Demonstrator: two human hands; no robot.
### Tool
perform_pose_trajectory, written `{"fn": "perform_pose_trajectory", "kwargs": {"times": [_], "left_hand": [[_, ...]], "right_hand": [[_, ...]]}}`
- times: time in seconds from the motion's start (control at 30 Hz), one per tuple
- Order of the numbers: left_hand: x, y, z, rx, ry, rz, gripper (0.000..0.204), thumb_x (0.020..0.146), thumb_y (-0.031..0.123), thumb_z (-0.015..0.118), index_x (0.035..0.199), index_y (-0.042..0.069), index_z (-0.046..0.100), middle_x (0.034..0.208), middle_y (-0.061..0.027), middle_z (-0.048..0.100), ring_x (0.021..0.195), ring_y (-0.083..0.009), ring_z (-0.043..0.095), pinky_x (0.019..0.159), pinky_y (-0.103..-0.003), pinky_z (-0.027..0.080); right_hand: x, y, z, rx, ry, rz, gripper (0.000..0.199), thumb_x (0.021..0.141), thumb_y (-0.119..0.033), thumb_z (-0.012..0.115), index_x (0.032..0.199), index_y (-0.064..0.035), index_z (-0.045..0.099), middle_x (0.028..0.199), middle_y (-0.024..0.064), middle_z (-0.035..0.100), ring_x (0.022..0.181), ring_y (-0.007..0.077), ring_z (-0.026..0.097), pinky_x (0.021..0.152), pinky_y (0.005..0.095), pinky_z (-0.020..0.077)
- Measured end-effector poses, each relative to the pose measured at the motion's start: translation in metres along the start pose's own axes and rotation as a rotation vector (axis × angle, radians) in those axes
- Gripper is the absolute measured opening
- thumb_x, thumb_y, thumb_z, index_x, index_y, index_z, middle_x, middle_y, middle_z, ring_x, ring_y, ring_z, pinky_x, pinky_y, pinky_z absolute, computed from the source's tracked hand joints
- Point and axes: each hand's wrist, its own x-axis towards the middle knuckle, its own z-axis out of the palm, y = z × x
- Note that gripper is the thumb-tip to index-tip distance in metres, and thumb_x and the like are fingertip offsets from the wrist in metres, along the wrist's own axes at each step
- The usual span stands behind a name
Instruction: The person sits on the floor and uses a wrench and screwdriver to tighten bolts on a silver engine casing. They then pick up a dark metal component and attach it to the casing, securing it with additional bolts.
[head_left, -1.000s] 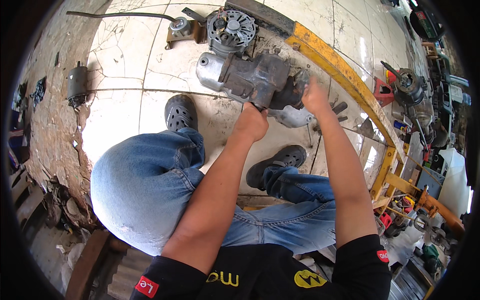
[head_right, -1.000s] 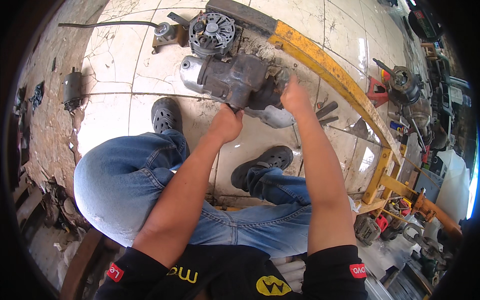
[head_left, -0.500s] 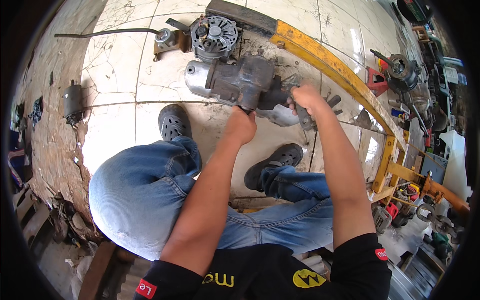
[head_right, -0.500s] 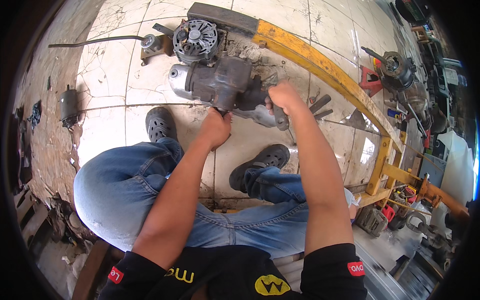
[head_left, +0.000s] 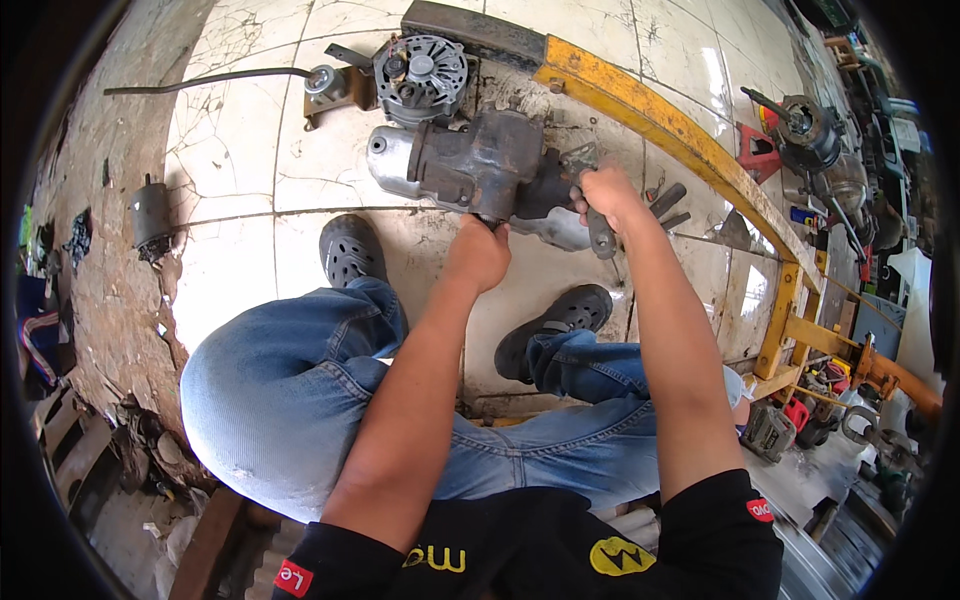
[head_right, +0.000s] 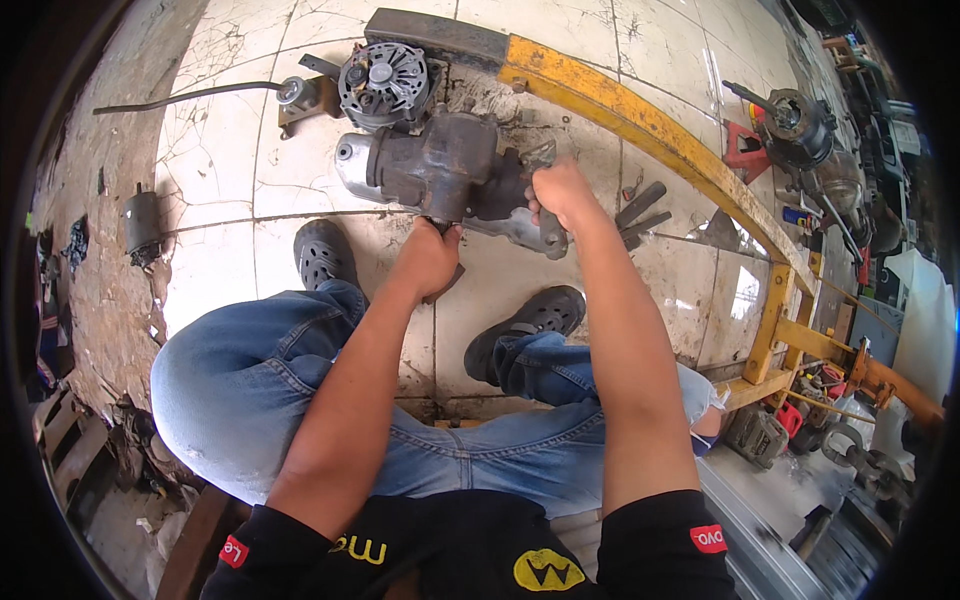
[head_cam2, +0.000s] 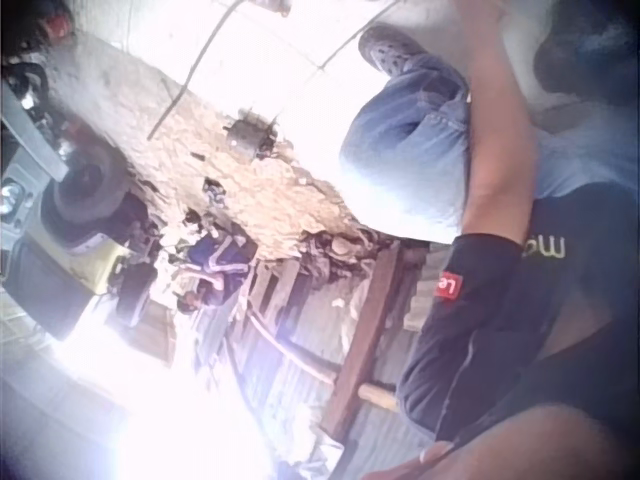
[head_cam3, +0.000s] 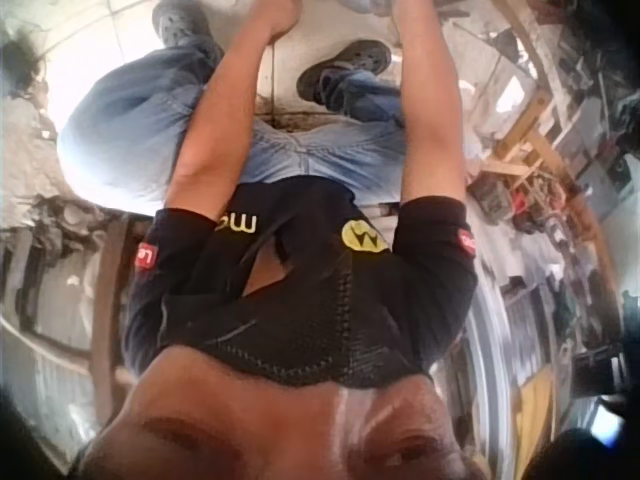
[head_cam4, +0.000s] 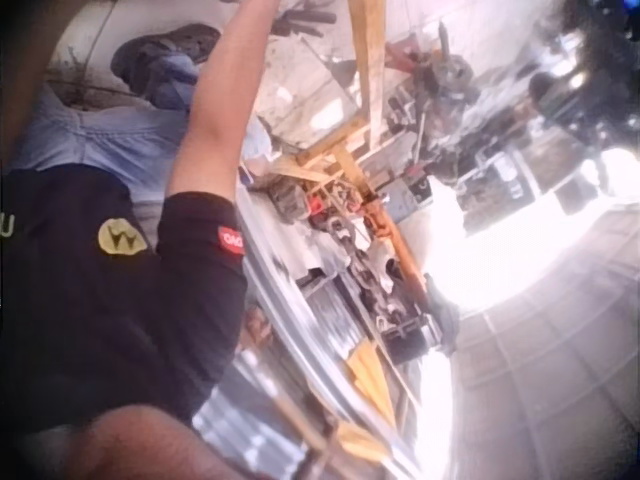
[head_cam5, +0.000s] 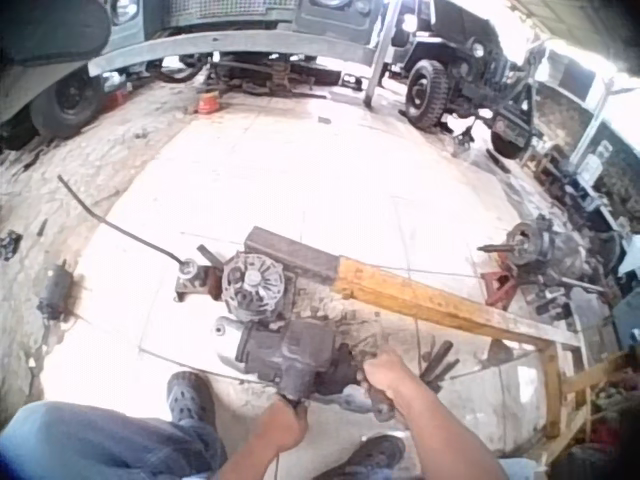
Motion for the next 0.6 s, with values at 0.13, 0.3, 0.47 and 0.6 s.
{"fn": "perform_pose_trajectory", "kwargs": {"times": [0.13, 0.3, 0.47, 0.6], "left_hand": [[-0.001, 0.002, 0.003, 0.020, 0.005, 0.019, 0.049, 0.095, 0.031, 0.052, 0.115, -0.013, 0.043, 0.104, -0.0364, 0.060, 0.104, -0.0469, 0.058, 0.089, -0.047, 0.045], [0.000, 0.001, 0.003, 0.008, 0.011, 0.018, 0.050, 0.095, 0.032, 0.052, 0.117, -0.012, 0.043, 0.104, -0.0361, 0.060, 0.105, -0.0471, 0.058, 0.089, -0.047, 0.045], [0.002, -0.005, 0.009, 0.042, -0.009, 0.037, 0.050, 0.095, 0.031, 0.051, 0.117, -0.013, 0.039, 0.103, -0.0368, 0.060, 0.103, -0.0478, 0.058, 0.089, -0.048, 0.045], [0.002, -0.005, 0.009, 0.107, 0.029, 0.087, 0.050, 0.095, 0.031, 0.051, 0.115, -0.013, 0.038, 0.103, -0.0370, 0.060, 0.102, -0.0480, 0.059, 0.089, -0.049, 0.045]], "right_hand": [[0.002, 0.007, 0.006, 0.189, 0.021, 0.116, 0.015, 0.086, -0.002, 0.042, 0.093, 0.0061, 0.052, 0.076, 0.0138, 0.057, 0.053, 0.0203, 0.054, 0.041, 0.0373, 0.0470], [0.002, 0.008, 0.016, 0.152, 0.012, 0.090, 0.018, 0.086, -0.003, 0.043, 0.101, 0.0064, 0.048, 0.076, 0.0156, 0.057, 0.054, 0.0231, 0.056, 0.042, 0.0401, 0.0479], [0.016, 0.024, 0.039, -0.831, 0.246, -0.255, 0.032, 0.085, -0.002, 0.047, 0.114, 0.0060, 0.037, 0.084, 0.0236, 0.063, 0.060, 0.0302, 0.064, 0.045, 0.0461, 0.0495], [-0.005, 0.011, 0.021, -0.119, 0.181, -0.086, 0.029, 0.087, -0.002, 0.045, 0.113, 0.0036, 0.036, 0.085, 0.0226, 0.062, 0.059, 0.0287, 0.064, 0.044, 0.0432, 0.0497]]}}
